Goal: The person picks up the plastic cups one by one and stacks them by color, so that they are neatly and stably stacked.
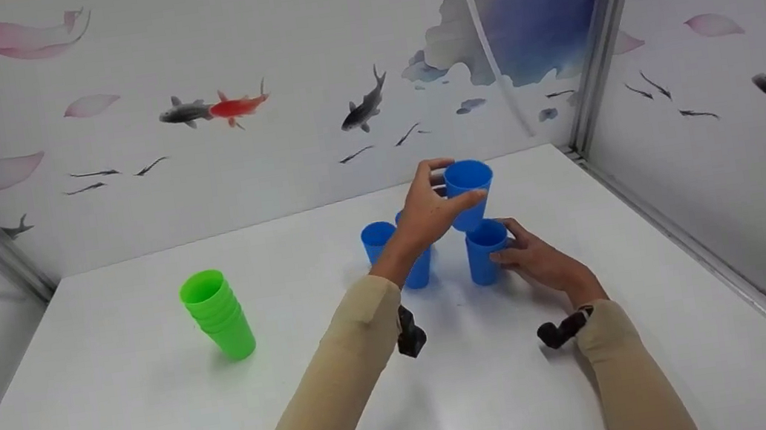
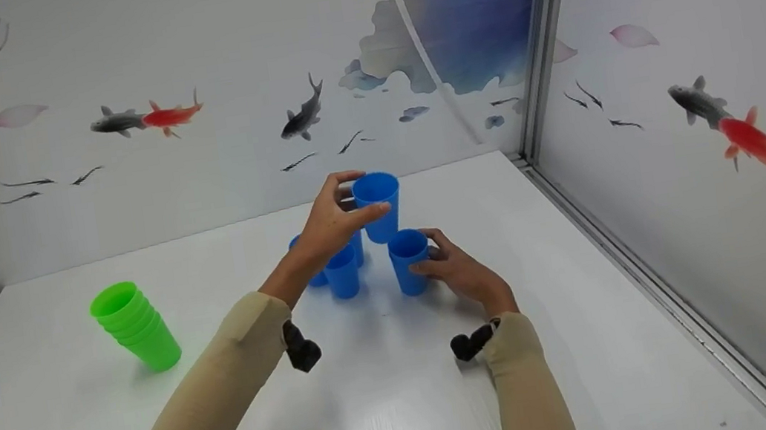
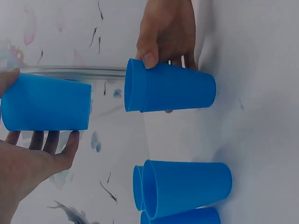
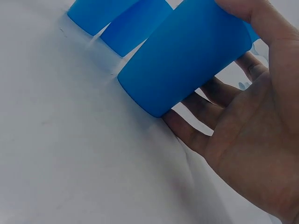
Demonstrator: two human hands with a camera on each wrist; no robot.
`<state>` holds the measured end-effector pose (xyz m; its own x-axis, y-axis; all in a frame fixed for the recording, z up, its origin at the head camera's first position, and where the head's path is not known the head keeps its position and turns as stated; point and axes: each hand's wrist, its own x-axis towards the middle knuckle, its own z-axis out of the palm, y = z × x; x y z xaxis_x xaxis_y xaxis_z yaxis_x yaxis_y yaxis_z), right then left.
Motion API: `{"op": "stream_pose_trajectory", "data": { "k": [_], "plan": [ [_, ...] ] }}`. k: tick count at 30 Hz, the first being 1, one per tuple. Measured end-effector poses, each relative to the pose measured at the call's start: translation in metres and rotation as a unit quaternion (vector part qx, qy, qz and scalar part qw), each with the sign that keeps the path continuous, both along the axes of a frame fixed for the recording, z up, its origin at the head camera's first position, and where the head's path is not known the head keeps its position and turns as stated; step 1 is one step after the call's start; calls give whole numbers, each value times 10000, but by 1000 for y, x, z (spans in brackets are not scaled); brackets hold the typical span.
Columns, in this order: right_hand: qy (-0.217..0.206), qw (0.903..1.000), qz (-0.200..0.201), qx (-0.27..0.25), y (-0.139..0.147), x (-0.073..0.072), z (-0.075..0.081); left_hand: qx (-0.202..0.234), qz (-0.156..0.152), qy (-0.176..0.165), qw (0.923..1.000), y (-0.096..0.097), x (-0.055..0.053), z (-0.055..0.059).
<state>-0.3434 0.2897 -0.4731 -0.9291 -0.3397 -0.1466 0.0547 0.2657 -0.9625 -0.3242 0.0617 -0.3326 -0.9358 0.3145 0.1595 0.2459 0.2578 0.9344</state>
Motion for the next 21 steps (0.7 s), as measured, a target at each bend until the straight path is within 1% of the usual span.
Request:
{"op": "stream_pose_trajectory", "data": {
  "k": [4,8,12,16,21],
  "plan": [
    [-15,9998,-6,184,1,0,1,93,-11,-68,9999,9,1,-5],
    [-85,9992,-101,377,3,1,3,206,-71,-62,9997,16,2,-7],
    [-168,9989,-155,410,3,2,3,269,-119,-102,9995,21,3,-10],
    [-169,9989,-133,422,3,1,1,275,-115,-226,9993,23,3,-19],
    [31,9990,-68,445,3,0,-1,322,-165,-324,9988,22,1,-29]
  ]
}}
